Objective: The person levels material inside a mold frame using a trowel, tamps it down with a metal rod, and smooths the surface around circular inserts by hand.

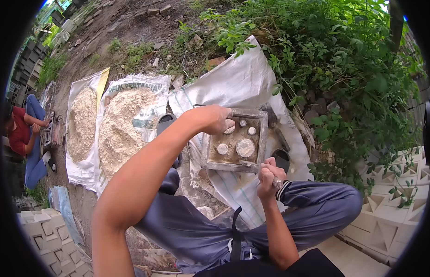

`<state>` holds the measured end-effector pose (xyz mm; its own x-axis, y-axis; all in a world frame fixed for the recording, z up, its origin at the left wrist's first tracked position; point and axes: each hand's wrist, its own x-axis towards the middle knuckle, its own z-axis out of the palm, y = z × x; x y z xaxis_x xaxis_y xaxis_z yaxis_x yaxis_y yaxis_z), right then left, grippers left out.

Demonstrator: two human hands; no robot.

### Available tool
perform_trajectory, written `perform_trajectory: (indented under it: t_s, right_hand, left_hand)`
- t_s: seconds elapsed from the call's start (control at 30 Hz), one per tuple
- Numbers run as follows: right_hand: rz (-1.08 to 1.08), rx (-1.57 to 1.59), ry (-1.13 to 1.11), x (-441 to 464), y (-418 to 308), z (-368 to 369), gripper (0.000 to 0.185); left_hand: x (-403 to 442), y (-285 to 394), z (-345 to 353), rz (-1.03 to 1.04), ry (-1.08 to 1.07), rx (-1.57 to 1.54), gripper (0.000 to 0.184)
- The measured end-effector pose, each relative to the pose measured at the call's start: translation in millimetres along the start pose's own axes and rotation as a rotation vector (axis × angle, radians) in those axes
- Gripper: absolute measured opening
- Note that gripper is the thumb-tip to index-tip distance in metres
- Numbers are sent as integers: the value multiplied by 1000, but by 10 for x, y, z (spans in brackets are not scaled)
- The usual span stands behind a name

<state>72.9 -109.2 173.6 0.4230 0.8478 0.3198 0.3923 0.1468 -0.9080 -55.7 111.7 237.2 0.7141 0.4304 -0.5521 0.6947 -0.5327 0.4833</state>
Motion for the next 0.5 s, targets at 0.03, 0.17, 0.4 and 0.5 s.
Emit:
perform_trajectory:
  t_s: [0.03,0.17,0.4,0.5]
  right_hand:
    - [31,-68,-53,-61,241,40,27]
    - [63,-82,-75,100,154,-2,26]
    - [62,-41,35,78,276,63,24]
    - [64,-64,-48,160,-178,-109,22]
  left_hand:
    - [14,15,-5,12,0,16,39]
    - [-8,122,-28,22,-12,64,40]
    - [93,54,-31,42,31,60,42]
    - [-12,112,-58,27,29,33,42]
